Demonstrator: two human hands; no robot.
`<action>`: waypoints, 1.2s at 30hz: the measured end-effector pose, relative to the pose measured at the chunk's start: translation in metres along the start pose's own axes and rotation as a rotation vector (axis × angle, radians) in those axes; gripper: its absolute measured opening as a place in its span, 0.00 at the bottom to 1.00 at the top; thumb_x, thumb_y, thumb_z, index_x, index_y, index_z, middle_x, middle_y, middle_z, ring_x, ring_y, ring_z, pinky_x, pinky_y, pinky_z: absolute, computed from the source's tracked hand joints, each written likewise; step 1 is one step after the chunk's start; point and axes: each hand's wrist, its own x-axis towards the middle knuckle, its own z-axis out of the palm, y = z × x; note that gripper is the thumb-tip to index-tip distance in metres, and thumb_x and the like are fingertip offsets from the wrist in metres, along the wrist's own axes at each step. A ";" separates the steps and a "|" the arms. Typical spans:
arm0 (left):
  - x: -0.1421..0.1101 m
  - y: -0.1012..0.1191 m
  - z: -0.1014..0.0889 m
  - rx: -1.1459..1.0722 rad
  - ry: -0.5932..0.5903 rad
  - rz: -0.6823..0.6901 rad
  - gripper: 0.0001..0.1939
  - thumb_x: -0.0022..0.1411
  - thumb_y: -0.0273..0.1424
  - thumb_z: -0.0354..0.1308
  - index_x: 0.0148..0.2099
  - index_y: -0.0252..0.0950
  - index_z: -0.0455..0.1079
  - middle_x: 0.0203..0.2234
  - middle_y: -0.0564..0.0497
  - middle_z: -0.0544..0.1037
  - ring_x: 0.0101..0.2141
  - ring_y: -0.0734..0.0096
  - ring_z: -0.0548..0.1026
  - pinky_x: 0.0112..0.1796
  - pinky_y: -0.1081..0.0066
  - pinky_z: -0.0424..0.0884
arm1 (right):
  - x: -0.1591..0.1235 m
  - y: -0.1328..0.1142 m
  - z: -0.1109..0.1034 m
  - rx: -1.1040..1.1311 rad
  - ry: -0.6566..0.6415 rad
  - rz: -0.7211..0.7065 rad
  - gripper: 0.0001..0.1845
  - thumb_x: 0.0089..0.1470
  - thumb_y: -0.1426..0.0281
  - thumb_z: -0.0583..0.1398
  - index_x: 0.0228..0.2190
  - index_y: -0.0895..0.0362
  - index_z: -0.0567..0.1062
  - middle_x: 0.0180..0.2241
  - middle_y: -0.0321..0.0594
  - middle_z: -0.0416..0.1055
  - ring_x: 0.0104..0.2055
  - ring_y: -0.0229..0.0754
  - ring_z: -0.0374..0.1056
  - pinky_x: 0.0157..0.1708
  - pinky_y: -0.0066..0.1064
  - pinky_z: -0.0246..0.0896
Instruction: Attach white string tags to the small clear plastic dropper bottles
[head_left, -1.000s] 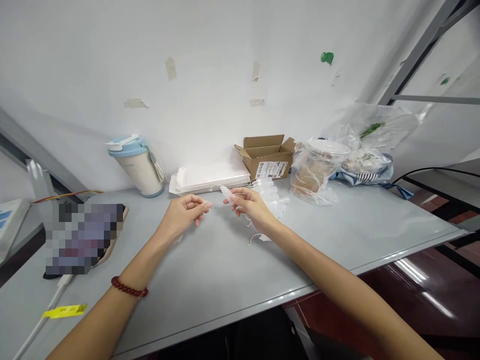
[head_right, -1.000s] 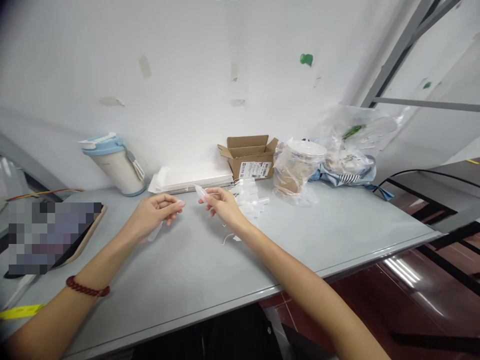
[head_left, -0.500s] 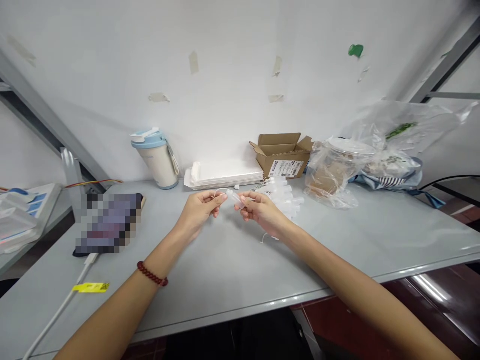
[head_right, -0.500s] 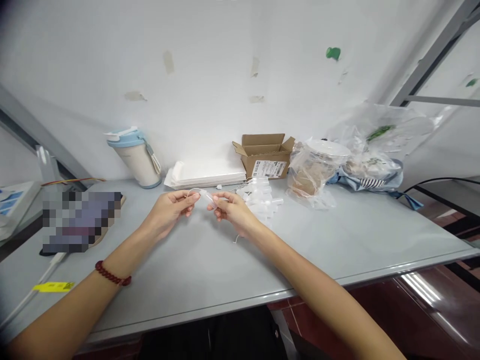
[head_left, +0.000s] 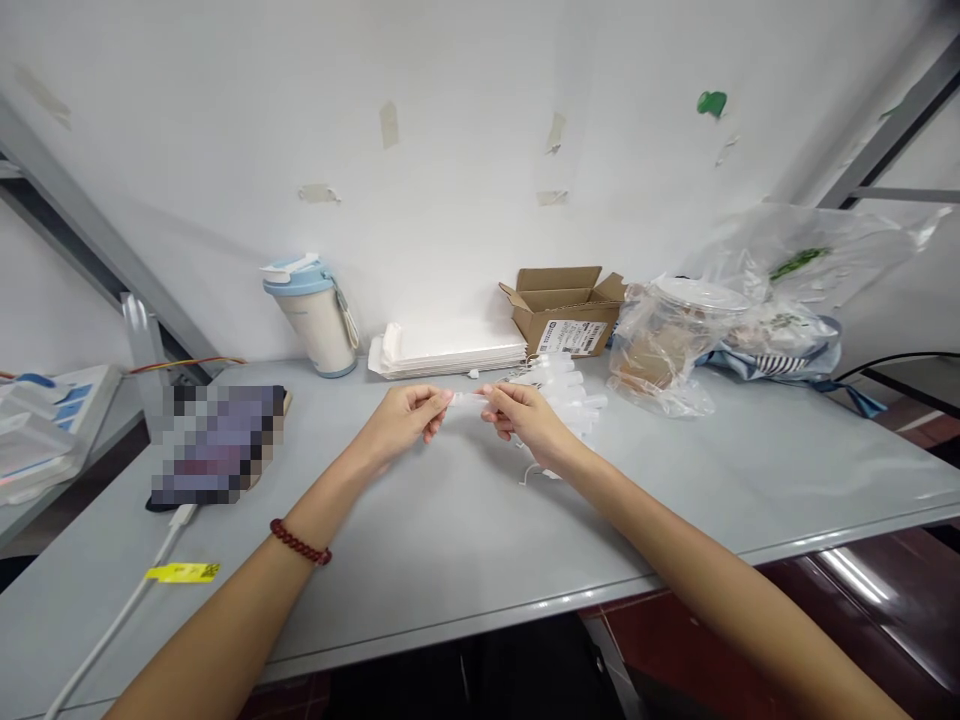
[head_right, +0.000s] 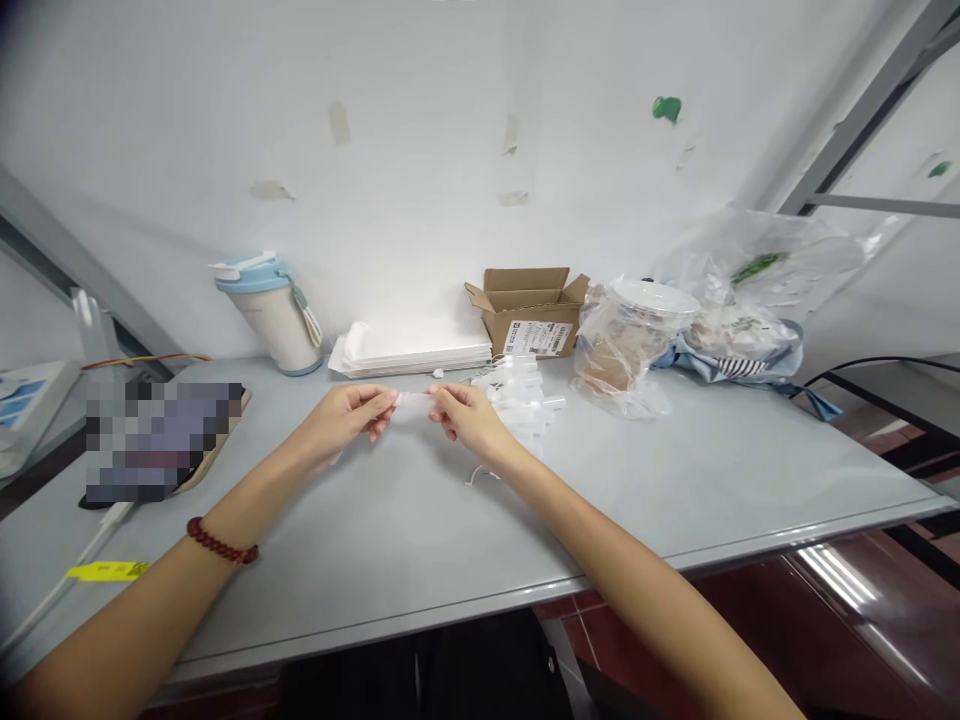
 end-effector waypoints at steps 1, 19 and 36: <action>0.000 0.000 0.001 0.007 -0.001 0.002 0.19 0.56 0.45 0.56 0.25 0.33 0.65 0.18 0.56 0.66 0.19 0.79 0.63 0.24 0.74 0.61 | 0.000 0.000 0.000 0.005 -0.003 -0.003 0.16 0.51 0.58 0.57 0.29 0.59 0.70 0.19 0.30 0.60 0.19 0.29 0.48 0.20 0.26 0.46; -0.005 0.008 0.006 0.020 0.020 0.142 0.15 0.52 0.39 0.61 0.39 0.34 0.74 0.29 0.50 0.76 0.33 0.66 0.74 0.35 0.66 0.74 | 0.000 0.000 -0.006 0.238 -0.081 0.137 0.19 0.48 0.55 0.60 0.31 0.58 0.67 0.17 0.27 0.57 0.16 0.26 0.43 0.17 0.23 0.39; -0.005 0.008 0.007 0.040 0.056 0.086 0.14 0.49 0.38 0.64 0.36 0.34 0.76 0.29 0.50 0.79 0.29 0.69 0.75 0.36 0.67 0.73 | -0.002 0.002 -0.005 0.148 -0.046 0.110 0.20 0.50 0.53 0.58 0.30 0.58 0.67 0.15 0.25 0.53 0.15 0.27 0.42 0.16 0.23 0.40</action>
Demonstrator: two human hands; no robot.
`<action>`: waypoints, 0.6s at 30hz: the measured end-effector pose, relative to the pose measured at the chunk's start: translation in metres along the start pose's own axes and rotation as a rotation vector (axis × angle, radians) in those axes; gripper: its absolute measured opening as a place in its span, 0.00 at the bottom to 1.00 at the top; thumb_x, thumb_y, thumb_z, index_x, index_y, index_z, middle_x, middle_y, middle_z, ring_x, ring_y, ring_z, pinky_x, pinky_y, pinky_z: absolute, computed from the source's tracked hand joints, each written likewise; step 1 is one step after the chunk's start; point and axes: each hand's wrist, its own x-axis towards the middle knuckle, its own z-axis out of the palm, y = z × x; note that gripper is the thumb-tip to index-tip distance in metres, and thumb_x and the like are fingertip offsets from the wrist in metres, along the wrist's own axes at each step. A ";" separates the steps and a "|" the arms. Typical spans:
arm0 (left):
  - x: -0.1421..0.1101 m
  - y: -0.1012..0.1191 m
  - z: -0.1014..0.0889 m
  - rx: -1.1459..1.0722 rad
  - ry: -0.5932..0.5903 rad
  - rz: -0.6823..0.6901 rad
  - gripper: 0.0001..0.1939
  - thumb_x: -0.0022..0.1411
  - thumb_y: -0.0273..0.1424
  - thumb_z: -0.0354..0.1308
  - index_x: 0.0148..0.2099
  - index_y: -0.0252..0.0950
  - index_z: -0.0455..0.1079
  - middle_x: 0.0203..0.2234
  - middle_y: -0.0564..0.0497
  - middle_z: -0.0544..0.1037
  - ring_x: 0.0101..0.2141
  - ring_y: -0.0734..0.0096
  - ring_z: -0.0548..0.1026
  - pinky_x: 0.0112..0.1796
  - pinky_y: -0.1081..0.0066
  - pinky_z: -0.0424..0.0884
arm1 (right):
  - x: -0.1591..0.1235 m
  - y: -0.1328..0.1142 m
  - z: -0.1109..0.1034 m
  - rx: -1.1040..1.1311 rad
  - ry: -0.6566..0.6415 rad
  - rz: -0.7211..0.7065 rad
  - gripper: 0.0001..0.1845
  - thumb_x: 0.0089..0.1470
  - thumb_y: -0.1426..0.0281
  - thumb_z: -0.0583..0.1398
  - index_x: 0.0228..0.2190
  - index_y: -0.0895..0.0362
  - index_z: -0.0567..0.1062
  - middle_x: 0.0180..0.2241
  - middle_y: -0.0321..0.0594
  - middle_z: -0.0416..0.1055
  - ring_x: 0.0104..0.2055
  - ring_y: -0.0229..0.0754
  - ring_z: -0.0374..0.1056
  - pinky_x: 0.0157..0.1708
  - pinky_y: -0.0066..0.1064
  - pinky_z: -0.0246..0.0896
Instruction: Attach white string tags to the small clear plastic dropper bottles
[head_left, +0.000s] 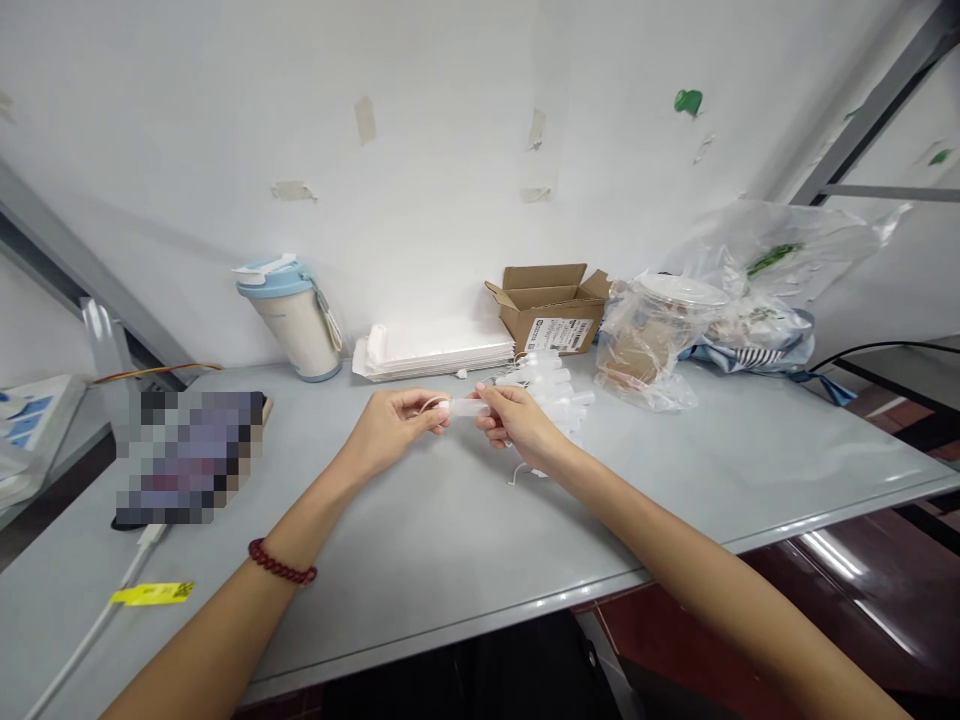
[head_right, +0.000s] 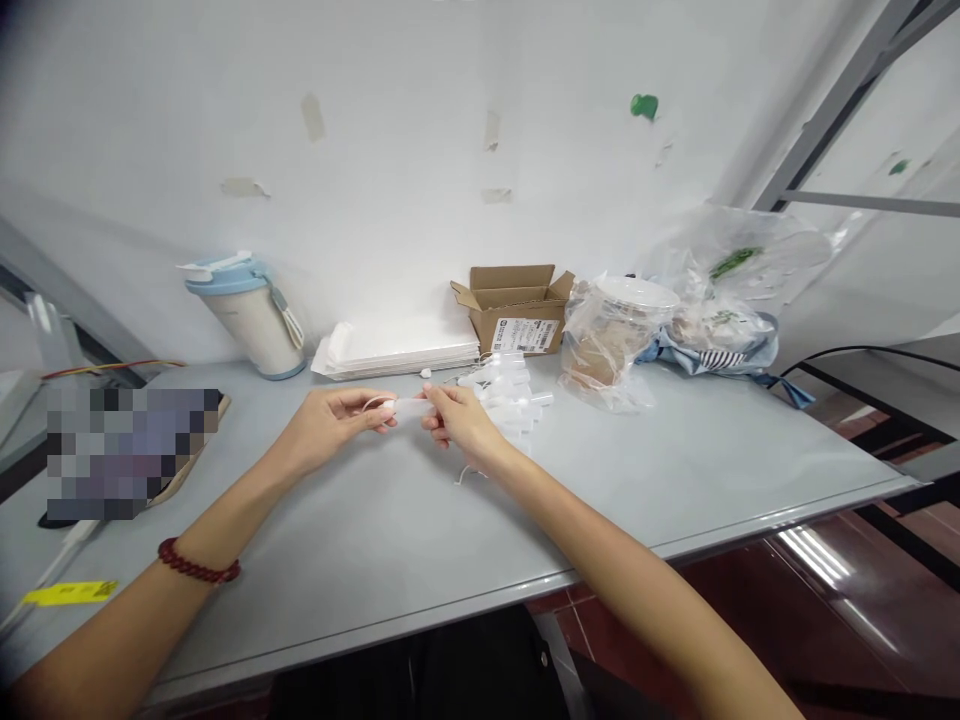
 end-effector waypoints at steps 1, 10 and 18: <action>0.000 0.000 0.000 -0.015 0.002 -0.005 0.14 0.50 0.38 0.63 0.36 0.34 0.76 0.28 0.50 0.79 0.29 0.68 0.75 0.36 0.68 0.73 | 0.000 0.000 0.000 0.011 -0.002 -0.004 0.20 0.49 0.52 0.58 0.30 0.58 0.67 0.15 0.25 0.53 0.15 0.27 0.43 0.16 0.23 0.41; -0.002 0.005 0.006 -0.032 -0.065 -0.149 0.20 0.53 0.46 0.59 0.23 0.32 0.70 0.18 0.50 0.73 0.20 0.72 0.72 0.26 0.71 0.70 | -0.002 -0.003 0.003 0.000 -0.028 -0.011 0.17 0.53 0.56 0.57 0.31 0.59 0.67 0.15 0.25 0.53 0.14 0.27 0.43 0.16 0.23 0.42; -0.004 0.005 0.007 0.073 0.004 0.000 0.14 0.50 0.41 0.63 0.31 0.34 0.75 0.21 0.52 0.76 0.23 0.71 0.73 0.30 0.71 0.70 | 0.002 0.000 -0.002 0.033 -0.086 0.073 0.13 0.53 0.60 0.56 0.29 0.59 0.67 0.14 0.27 0.56 0.14 0.27 0.44 0.15 0.22 0.43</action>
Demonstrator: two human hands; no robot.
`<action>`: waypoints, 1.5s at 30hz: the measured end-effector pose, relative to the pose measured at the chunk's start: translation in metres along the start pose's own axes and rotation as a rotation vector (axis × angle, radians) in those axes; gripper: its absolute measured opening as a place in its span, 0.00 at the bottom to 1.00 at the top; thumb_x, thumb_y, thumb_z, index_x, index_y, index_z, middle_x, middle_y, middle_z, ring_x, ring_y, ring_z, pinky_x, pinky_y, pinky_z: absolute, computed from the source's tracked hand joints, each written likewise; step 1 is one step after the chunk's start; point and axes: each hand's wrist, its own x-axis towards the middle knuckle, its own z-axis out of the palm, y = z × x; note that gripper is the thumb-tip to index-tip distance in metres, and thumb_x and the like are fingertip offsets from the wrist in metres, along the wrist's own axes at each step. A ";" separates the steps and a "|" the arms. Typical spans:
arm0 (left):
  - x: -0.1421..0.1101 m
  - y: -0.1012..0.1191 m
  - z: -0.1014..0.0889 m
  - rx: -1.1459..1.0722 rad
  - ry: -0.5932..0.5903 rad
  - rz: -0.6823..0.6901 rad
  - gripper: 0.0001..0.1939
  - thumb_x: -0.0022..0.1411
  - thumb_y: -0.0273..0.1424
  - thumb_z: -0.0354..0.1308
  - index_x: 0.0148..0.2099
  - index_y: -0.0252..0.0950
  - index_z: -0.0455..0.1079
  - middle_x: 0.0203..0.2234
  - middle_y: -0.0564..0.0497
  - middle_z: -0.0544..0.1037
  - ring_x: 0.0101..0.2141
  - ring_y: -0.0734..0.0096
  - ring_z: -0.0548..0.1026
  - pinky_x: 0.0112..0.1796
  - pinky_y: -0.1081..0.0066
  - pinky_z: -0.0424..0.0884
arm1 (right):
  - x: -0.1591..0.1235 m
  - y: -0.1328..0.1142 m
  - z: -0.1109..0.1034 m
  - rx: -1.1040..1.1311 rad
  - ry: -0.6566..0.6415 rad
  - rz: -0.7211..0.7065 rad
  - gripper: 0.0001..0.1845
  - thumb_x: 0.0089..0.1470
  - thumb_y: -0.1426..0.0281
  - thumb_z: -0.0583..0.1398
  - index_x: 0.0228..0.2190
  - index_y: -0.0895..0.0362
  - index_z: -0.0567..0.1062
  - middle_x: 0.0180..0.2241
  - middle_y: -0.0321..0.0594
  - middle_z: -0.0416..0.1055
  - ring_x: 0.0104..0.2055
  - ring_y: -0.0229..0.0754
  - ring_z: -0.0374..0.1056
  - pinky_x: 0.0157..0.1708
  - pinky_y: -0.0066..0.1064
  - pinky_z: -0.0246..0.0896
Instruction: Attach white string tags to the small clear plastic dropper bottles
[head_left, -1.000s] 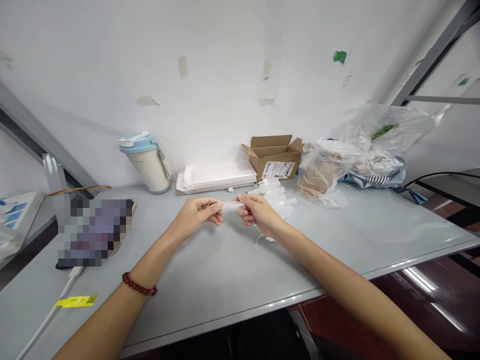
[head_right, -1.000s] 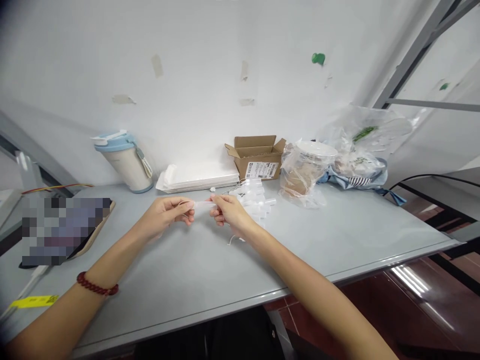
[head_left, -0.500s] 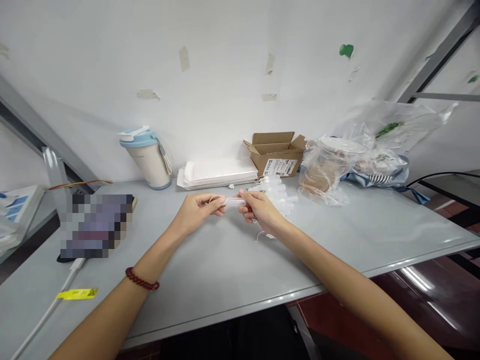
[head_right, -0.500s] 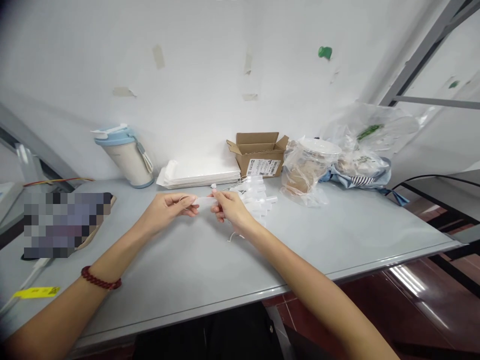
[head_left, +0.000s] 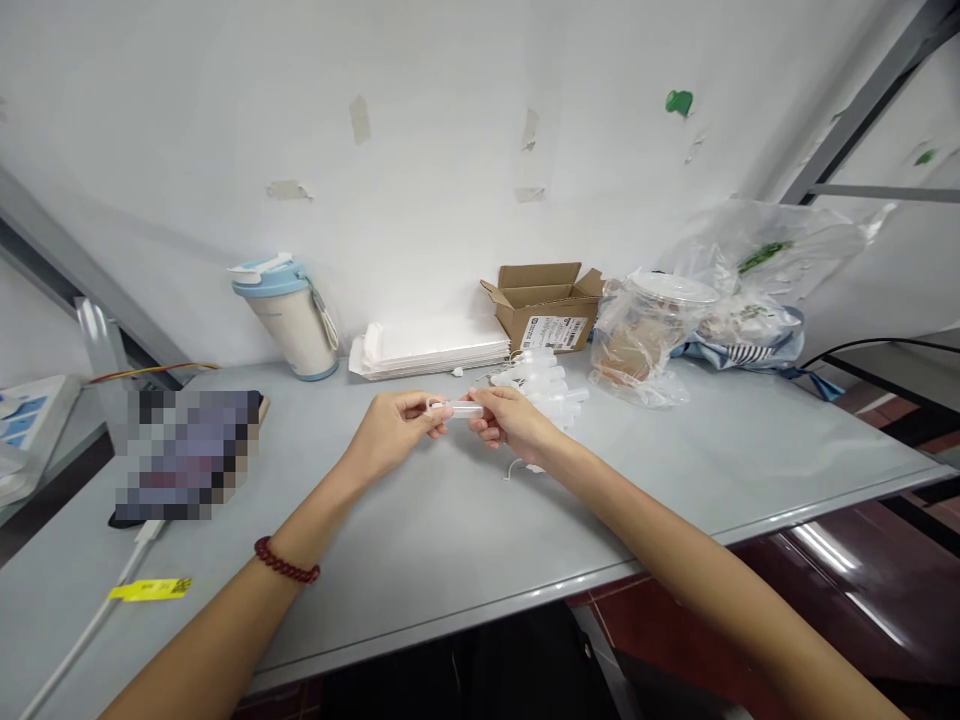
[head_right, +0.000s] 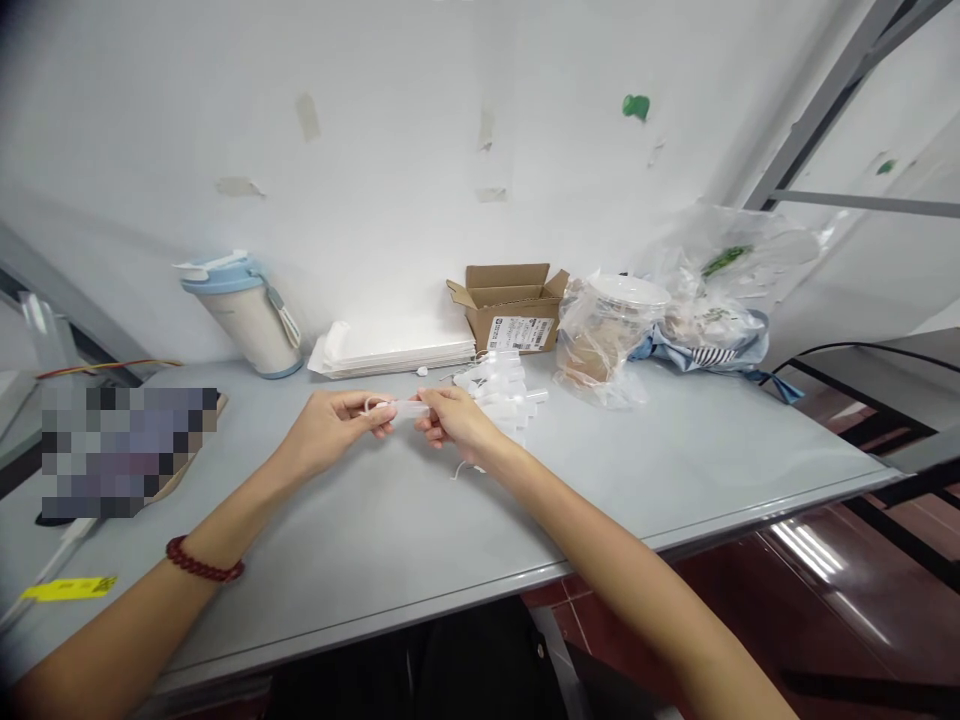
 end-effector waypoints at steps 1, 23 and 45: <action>0.000 0.000 0.001 -0.003 0.003 0.007 0.14 0.49 0.41 0.63 0.31 0.34 0.75 0.21 0.52 0.76 0.24 0.70 0.73 0.30 0.71 0.70 | 0.001 0.000 0.000 0.011 0.000 0.011 0.15 0.53 0.58 0.57 0.29 0.59 0.66 0.14 0.27 0.56 0.14 0.27 0.45 0.15 0.23 0.44; 0.001 -0.001 -0.002 -0.117 0.141 -0.007 0.22 0.43 0.38 0.68 0.39 0.34 0.69 0.30 0.49 0.80 0.32 0.64 0.78 0.37 0.65 0.73 | -0.003 -0.003 0.002 -0.438 0.166 -0.364 0.16 0.50 0.58 0.58 0.29 0.59 0.73 0.23 0.35 0.68 0.20 0.32 0.59 0.22 0.27 0.56; 0.002 -0.001 -0.005 -0.179 -0.006 -0.030 0.17 0.53 0.43 0.60 0.34 0.32 0.75 0.31 0.46 0.78 0.30 0.68 0.75 0.31 0.70 0.72 | -0.003 -0.004 0.000 -0.491 0.162 -0.422 0.15 0.51 0.60 0.58 0.32 0.60 0.75 0.22 0.35 0.68 0.20 0.32 0.59 0.23 0.26 0.56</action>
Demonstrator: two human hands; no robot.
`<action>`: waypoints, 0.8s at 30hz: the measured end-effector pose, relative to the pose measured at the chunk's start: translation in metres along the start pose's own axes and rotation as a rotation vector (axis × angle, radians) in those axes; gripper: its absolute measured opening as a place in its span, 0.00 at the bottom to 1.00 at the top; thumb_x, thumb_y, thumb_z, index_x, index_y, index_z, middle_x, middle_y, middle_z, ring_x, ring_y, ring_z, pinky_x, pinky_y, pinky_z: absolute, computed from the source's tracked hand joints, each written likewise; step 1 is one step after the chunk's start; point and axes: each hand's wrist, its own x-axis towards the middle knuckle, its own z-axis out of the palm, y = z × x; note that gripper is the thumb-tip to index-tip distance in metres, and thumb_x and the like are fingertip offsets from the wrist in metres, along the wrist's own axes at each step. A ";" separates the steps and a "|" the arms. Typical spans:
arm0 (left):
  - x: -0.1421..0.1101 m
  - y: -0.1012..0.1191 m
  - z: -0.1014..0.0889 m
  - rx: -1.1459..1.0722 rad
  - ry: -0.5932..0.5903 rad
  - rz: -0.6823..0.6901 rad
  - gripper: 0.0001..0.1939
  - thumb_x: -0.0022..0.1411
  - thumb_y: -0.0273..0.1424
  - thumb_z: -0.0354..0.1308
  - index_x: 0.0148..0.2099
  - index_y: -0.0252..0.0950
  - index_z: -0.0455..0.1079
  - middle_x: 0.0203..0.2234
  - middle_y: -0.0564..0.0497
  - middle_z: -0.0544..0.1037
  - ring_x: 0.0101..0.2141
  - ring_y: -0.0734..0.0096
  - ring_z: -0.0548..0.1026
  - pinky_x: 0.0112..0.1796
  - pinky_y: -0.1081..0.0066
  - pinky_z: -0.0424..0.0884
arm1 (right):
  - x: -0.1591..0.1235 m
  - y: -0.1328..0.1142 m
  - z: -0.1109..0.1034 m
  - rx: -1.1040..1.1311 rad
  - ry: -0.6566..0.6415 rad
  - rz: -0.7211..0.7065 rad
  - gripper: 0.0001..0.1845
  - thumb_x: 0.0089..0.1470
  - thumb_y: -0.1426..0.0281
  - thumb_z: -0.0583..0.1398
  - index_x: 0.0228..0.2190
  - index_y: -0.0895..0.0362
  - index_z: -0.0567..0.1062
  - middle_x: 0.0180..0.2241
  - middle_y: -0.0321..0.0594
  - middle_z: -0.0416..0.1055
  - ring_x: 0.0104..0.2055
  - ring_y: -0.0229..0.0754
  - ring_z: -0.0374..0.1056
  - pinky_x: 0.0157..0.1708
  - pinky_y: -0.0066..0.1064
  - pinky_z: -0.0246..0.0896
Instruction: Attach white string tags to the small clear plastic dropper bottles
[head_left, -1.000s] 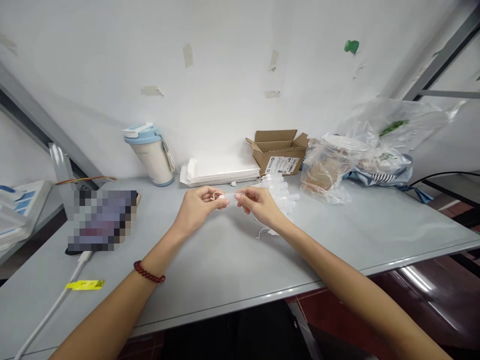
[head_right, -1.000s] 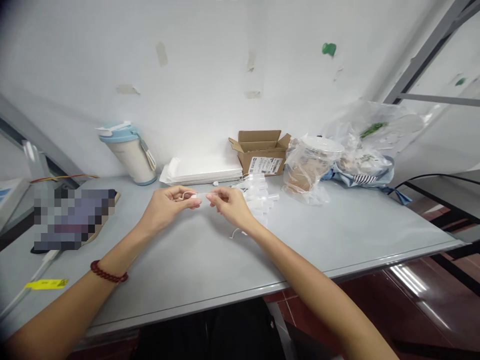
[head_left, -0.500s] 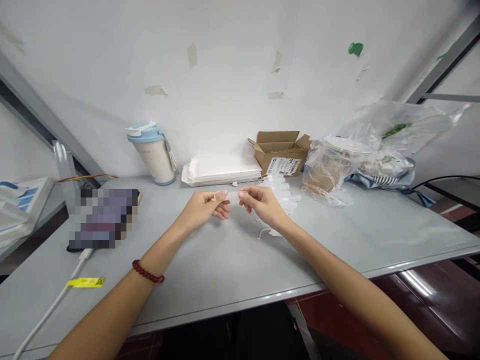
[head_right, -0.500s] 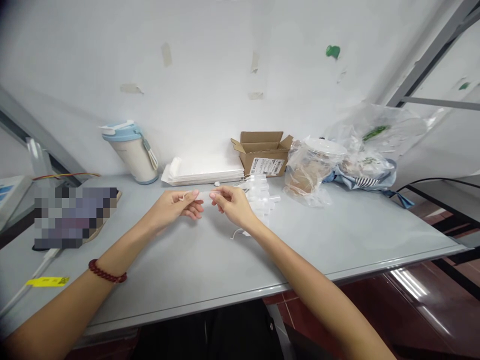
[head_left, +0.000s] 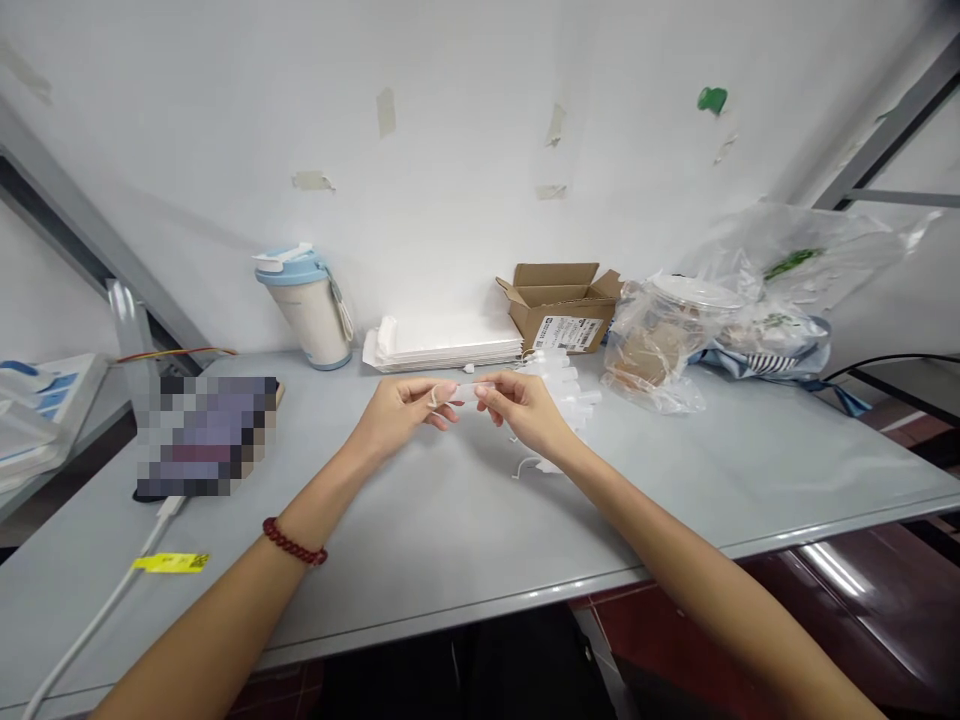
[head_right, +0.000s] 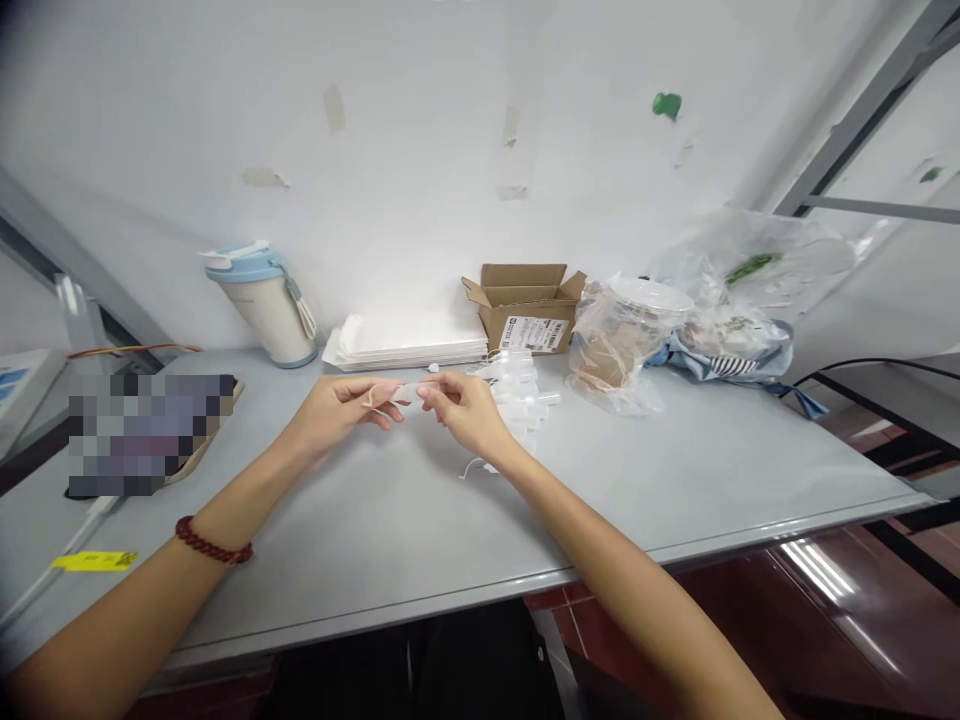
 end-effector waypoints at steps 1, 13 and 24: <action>0.000 -0.001 0.000 0.003 0.000 -0.029 0.20 0.55 0.45 0.58 0.33 0.31 0.75 0.30 0.45 0.78 0.29 0.68 0.75 0.29 0.70 0.72 | 0.000 0.000 0.000 -0.001 0.003 -0.009 0.15 0.51 0.60 0.58 0.33 0.60 0.75 0.23 0.35 0.68 0.20 0.32 0.59 0.23 0.26 0.56; -0.002 0.002 -0.002 0.245 -0.003 0.127 0.11 0.52 0.38 0.61 0.32 0.34 0.74 0.23 0.53 0.74 0.27 0.72 0.72 0.29 0.73 0.70 | 0.001 0.002 -0.001 -0.050 0.010 0.010 0.14 0.52 0.62 0.56 0.31 0.60 0.73 0.21 0.34 0.66 0.20 0.32 0.58 0.22 0.26 0.55; -0.002 -0.003 0.003 0.209 -0.058 0.037 0.23 0.60 0.46 0.51 0.24 0.33 0.68 0.16 0.54 0.68 0.18 0.76 0.68 0.22 0.74 0.66 | -0.001 -0.003 -0.002 -0.069 0.007 -0.041 0.15 0.53 0.60 0.56 0.31 0.60 0.73 0.20 0.32 0.63 0.20 0.31 0.56 0.22 0.26 0.53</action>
